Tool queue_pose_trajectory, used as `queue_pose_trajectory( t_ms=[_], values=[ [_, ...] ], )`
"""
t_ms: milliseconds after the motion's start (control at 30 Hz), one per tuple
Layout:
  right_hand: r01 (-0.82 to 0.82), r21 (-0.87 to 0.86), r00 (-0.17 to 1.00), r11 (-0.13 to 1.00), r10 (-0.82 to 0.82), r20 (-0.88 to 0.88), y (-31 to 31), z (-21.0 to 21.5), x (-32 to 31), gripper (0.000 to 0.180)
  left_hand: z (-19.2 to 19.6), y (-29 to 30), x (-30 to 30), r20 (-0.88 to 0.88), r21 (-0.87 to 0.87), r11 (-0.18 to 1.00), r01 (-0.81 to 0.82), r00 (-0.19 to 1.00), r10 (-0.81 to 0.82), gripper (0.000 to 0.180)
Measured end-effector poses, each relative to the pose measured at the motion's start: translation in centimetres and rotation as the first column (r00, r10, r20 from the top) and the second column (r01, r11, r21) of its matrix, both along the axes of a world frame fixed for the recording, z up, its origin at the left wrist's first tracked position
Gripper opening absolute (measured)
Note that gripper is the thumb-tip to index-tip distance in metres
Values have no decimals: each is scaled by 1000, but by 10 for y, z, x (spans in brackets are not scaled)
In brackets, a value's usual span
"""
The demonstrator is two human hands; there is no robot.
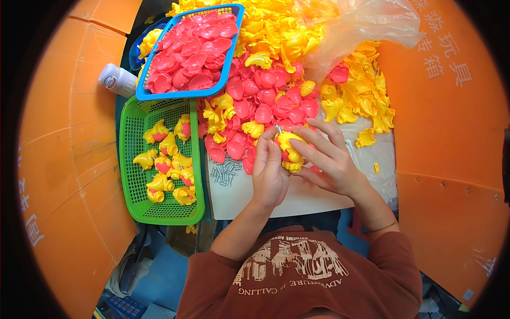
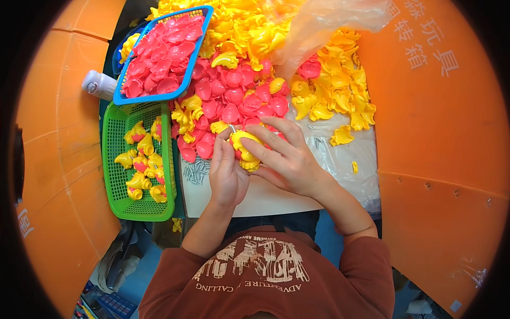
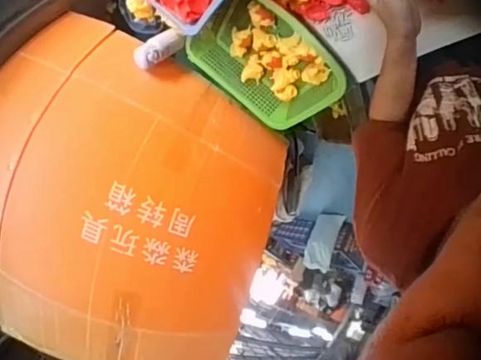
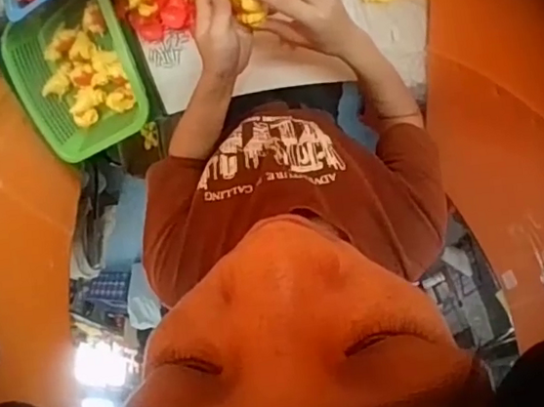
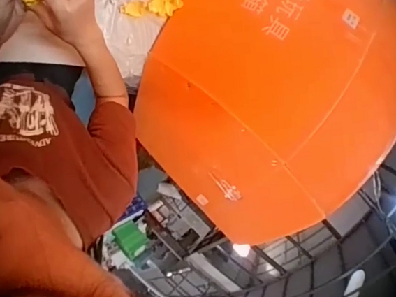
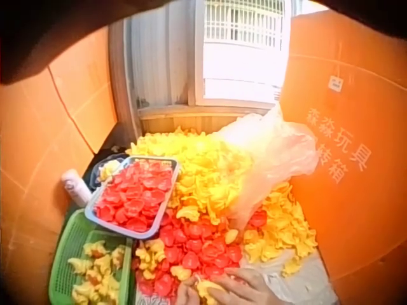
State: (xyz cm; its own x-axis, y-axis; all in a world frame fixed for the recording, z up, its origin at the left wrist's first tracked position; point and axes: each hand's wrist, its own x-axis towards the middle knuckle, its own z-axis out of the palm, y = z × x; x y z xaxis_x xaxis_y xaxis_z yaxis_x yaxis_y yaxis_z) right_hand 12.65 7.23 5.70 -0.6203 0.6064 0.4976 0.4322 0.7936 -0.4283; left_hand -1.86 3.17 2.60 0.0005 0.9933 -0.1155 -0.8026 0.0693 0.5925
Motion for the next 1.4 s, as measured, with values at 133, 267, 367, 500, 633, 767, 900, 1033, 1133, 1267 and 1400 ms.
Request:
queue_pose_trajectory(
  t_ms=[133,267,367,500,633,767,900,1033,1133,1267,1400],
  values=[
    [5,18,1000,1000,-5,8,0,-1,-3,58,-3,0,2,-66,-32,999,-40,997,38,35],
    [6,61,999,998,-8,36,1,0,-6,54,-10,-5,3,-92,38,996,-84,992,87,33],
    [-3,97,999,995,-2,43,-2,-2,-5,52,-12,-3,3,-138,121,990,-79,986,96,34],
    [-15,110,999,994,10,48,-3,-1,-1,51,-12,-5,4,-175,172,982,-80,978,111,34],
    [-44,36,998,998,42,47,-2,6,0,56,-11,-5,4,-184,181,981,-69,978,102,34],
    [-76,-153,993,985,62,-96,-2,-1,0,55,-14,-6,3,-239,178,984,-31,968,74,36],
    [-155,-648,846,746,-238,-477,-3,-4,-2,41,-14,-7,6,-205,273,961,-48,973,107,37],
    [-410,-755,684,512,-375,-626,-1,-11,-5,29,-23,-7,7,-351,351,935,-43,920,174,39],
    [-468,-768,625,436,-450,-637,-2,-11,-7,29,-22,-7,8,-381,336,940,-60,904,194,40],
    [-503,-765,608,402,-465,-644,-2,-10,-6,29,-22,-9,10,-396,351,932,-91,887,236,40],
    [-516,-751,561,412,-499,-660,-3,-11,-10,25,-24,-8,10,-379,322,939,-120,893,244,39]
  ],
)
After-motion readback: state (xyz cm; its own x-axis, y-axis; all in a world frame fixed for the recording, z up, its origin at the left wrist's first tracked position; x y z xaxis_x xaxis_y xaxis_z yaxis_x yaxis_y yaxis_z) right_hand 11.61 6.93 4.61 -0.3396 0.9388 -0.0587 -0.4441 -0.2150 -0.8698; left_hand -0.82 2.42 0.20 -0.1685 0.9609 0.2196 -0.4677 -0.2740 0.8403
